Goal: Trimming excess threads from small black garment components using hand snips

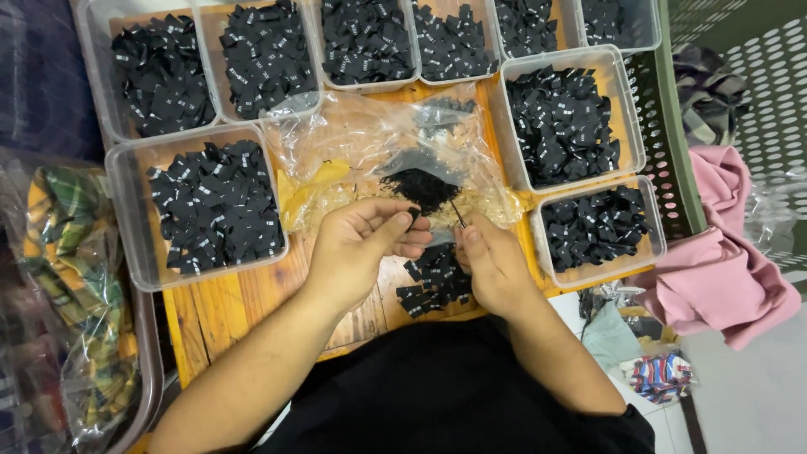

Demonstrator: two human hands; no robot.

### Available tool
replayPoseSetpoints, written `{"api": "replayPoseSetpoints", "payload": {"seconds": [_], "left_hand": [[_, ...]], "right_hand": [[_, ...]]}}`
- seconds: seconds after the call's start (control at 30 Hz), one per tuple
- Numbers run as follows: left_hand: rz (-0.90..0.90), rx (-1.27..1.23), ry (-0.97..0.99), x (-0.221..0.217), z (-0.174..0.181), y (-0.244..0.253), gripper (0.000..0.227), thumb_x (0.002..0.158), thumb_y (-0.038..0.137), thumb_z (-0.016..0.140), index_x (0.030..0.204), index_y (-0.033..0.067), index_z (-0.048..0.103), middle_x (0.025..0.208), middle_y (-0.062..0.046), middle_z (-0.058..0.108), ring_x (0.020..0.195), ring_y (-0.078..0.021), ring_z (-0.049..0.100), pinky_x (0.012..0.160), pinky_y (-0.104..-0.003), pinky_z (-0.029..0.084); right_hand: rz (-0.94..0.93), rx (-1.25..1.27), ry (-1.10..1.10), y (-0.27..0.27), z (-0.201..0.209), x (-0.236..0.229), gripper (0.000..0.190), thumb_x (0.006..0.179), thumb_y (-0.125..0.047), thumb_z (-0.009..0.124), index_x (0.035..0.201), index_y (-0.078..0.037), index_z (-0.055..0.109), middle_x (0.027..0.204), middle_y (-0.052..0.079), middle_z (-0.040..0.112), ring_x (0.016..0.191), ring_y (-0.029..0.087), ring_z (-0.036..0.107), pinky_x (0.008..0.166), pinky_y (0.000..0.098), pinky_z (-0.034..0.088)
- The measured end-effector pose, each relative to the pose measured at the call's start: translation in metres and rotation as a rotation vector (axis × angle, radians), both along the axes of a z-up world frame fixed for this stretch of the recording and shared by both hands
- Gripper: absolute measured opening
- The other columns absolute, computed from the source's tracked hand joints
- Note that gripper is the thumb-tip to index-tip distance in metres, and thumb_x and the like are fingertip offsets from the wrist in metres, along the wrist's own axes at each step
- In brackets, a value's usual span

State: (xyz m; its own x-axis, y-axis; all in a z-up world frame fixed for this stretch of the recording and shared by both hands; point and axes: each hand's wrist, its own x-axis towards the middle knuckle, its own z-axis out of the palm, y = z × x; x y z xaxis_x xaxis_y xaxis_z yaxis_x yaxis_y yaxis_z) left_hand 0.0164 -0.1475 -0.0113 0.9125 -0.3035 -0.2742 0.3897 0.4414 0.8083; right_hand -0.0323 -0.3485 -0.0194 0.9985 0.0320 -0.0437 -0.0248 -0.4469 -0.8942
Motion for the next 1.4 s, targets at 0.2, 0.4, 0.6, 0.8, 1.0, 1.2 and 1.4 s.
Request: {"api": "replayPoseSetpoints", "payload": {"seconds": [0.2, 0.4, 0.6, 0.8, 1.0, 1.2, 1.4], "left_hand": [[0.075, 0.107, -0.206, 0.004, -0.016, 0.003, 0.014, 0.089, -0.005, 0.073, 0.103, -0.0046, 0.075, 0.095, -0.019, 0.077, 0.081, -0.0170, 0.075, 0.068, -0.030, 0.066], [0.118, 0.001, -0.164, -0.005, -0.014, -0.005, 0.019, 0.088, -0.007, 0.075, 0.107, -0.0062, 0.074, 0.080, -0.016, 0.068, 0.064, -0.0130, 0.063, 0.054, -0.024, 0.060], [0.119, -0.036, -0.087, -0.010, -0.007, -0.005, 0.017, 0.089, -0.010, 0.070, 0.106, -0.0107, 0.070, 0.082, -0.022, 0.072, 0.070, -0.0206, 0.074, 0.061, -0.031, 0.066], [0.115, -0.020, -0.072, -0.010, -0.007, -0.008, 0.016, 0.089, -0.008, 0.072, 0.105, -0.0097, 0.068, 0.082, -0.022, 0.073, 0.069, -0.0207, 0.075, 0.060, -0.031, 0.067], [0.105, -0.005, -0.077, -0.014, -0.012, -0.009, 0.015, 0.087, -0.007, 0.075, 0.101, -0.0091, 0.070, 0.079, -0.022, 0.071, 0.066, -0.0190, 0.072, 0.054, -0.028, 0.063], [-0.014, 0.095, -0.164, -0.013, -0.010, -0.005, 0.026, 0.089, -0.001, 0.075, 0.114, -0.0034, 0.070, 0.098, -0.019, 0.075, 0.081, -0.0170, 0.073, 0.064, -0.027, 0.064], [-0.031, 0.479, -0.453, -0.005, 0.008, 0.005, 0.015, 0.085, 0.009, 0.081, 0.099, 0.0096, 0.082, 0.086, -0.011, 0.077, 0.073, -0.0166, 0.075, 0.060, -0.026, 0.061]], "right_hand": [[-0.065, -0.024, 0.023, -0.001, -0.003, 0.000, 0.024, 0.103, -0.026, 0.054, 0.089, -0.010, 0.065, 0.050, 0.005, 0.054, 0.055, 0.018, 0.053, 0.058, 0.0333, 0.049], [-0.172, -0.056, 0.052, 0.021, 0.005, 0.003, 0.014, 0.086, -0.028, 0.080, 0.095, -0.020, 0.074, 0.058, 0.003, 0.063, 0.060, 0.016, 0.058, 0.063, 0.0301, 0.050], [-0.175, 0.133, -0.023, 0.026, 0.018, 0.005, 0.010, 0.087, -0.013, 0.078, 0.097, -0.013, 0.076, 0.050, -0.001, 0.055, 0.051, 0.008, 0.052, 0.056, 0.0219, 0.047], [-0.204, 0.240, -0.094, 0.033, 0.026, 0.008, 0.008, 0.089, -0.005, 0.075, 0.097, -0.005, 0.075, 0.049, 0.000, 0.051, 0.049, 0.008, 0.049, 0.054, 0.0207, 0.043], [-0.227, 0.255, -0.114, 0.032, 0.018, 0.006, 0.006, 0.090, -0.005, 0.076, 0.096, -0.005, 0.074, 0.048, 0.001, 0.052, 0.045, 0.008, 0.050, 0.052, 0.0200, 0.042], [-0.231, 0.179, -0.069, 0.028, 0.016, 0.007, 0.005, 0.088, -0.007, 0.077, 0.093, -0.008, 0.075, 0.047, 0.002, 0.054, 0.045, 0.008, 0.052, 0.051, 0.0215, 0.044], [-0.175, 0.023, 0.010, 0.025, 0.022, 0.008, 0.007, 0.087, -0.014, 0.079, 0.093, -0.013, 0.076, 0.051, 0.002, 0.059, 0.049, 0.011, 0.052, 0.055, 0.0246, 0.045]]}}
